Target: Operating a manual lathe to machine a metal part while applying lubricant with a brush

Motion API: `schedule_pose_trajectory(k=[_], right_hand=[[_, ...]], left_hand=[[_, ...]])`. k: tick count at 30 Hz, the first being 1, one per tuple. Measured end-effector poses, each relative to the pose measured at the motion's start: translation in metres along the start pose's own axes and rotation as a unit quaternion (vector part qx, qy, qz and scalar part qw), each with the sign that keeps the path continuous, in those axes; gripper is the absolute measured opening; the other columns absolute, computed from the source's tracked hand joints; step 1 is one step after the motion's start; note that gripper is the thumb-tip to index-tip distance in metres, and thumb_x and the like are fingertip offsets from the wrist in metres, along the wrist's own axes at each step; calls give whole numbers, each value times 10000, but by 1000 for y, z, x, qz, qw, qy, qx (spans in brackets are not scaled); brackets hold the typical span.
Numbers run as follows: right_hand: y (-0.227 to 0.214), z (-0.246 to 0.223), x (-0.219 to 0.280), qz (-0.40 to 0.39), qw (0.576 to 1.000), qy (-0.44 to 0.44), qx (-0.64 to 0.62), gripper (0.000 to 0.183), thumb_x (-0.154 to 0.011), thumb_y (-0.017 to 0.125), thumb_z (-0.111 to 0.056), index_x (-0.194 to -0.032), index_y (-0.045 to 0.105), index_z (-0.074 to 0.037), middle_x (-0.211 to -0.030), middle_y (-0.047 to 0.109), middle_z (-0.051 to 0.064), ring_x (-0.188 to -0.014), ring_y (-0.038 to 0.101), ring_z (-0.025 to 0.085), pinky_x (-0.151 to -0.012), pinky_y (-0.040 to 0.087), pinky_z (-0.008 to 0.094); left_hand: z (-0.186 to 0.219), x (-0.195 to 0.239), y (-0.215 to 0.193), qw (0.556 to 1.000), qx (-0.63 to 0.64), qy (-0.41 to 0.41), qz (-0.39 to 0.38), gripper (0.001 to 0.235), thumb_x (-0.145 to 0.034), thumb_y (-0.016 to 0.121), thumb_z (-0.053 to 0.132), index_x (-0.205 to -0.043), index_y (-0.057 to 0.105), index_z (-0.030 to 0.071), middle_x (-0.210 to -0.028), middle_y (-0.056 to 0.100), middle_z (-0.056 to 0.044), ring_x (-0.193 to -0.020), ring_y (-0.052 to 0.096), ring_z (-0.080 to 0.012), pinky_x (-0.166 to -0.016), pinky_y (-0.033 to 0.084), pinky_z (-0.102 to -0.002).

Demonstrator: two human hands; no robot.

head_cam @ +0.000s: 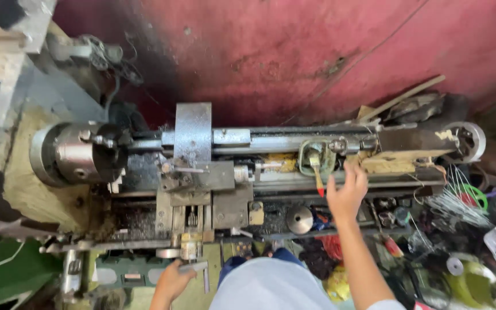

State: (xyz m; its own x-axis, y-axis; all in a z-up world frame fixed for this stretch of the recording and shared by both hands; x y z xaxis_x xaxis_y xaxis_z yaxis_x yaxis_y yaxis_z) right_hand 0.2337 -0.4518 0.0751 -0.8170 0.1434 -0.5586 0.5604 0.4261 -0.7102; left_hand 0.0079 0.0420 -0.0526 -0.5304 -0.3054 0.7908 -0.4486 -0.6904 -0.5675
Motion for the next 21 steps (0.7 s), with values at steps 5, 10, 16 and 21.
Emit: schedule_pose_trajectory(k=[5, 10, 16, 21], right_hand=[[50, 48, 67, -61, 978, 185, -72, 614, -860, 745, -275, -1392, 584, -14, -1251, 544, 223, -1152, 578, 386, -1055, 442, 459], [87, 86, 88, -131, 936, 311, -95, 598, -871, 724, -379, -1339, 614, -22, -1201, 663, 225, -976, 713, 296, -952, 526, 410], [95, 99, 100, -200, 897, 388, -73, 524, -898, 655, -471, -1301, 672, -137, -1065, 793, 64, -1033, 725, 248, -957, 500, 384], [89, 84, 94, -230, 868, 419, -132, 397, -964, 616, -398, -1205, 719, -100, -992, 793, 75, -896, 776, 199, -867, 525, 343]], left_hand=[[-3, -17, 0, 995, -14, -57, -85, 770, -884, 634, 718, -1432, 507, 193, -1451, 572, -25, -1306, 599, -232, -1041, 460, -351], [29, -56, -3, 998, -45, -37, -29, 582, -881, 659, 699, -1198, 662, 211, -1205, 748, -32, -1107, 730, -225, -870, 528, -315], [5, -33, 26, 984, -145, -94, 50, 455, -863, 679, 662, -989, 657, 224, -1037, 778, -48, -1034, 722, -277, -856, 561, -347], [28, 10, 12, 978, -198, -52, 49, 436, -960, 581, 589, -986, 638, 158, -1029, 735, -81, -1008, 703, -324, -844, 561, -444]])
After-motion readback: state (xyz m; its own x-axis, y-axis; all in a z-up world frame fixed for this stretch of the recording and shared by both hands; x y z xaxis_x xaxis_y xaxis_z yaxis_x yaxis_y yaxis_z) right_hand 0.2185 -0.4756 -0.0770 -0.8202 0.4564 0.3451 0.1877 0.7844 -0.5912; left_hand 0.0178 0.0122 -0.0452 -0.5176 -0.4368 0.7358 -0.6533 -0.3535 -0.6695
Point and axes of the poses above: each hand's wrist, its own x-axis away from the middle knuckle, its own y-axis out of the palm, z = x × y, the point moved 3 cm from there along -x, towards the middle knuckle
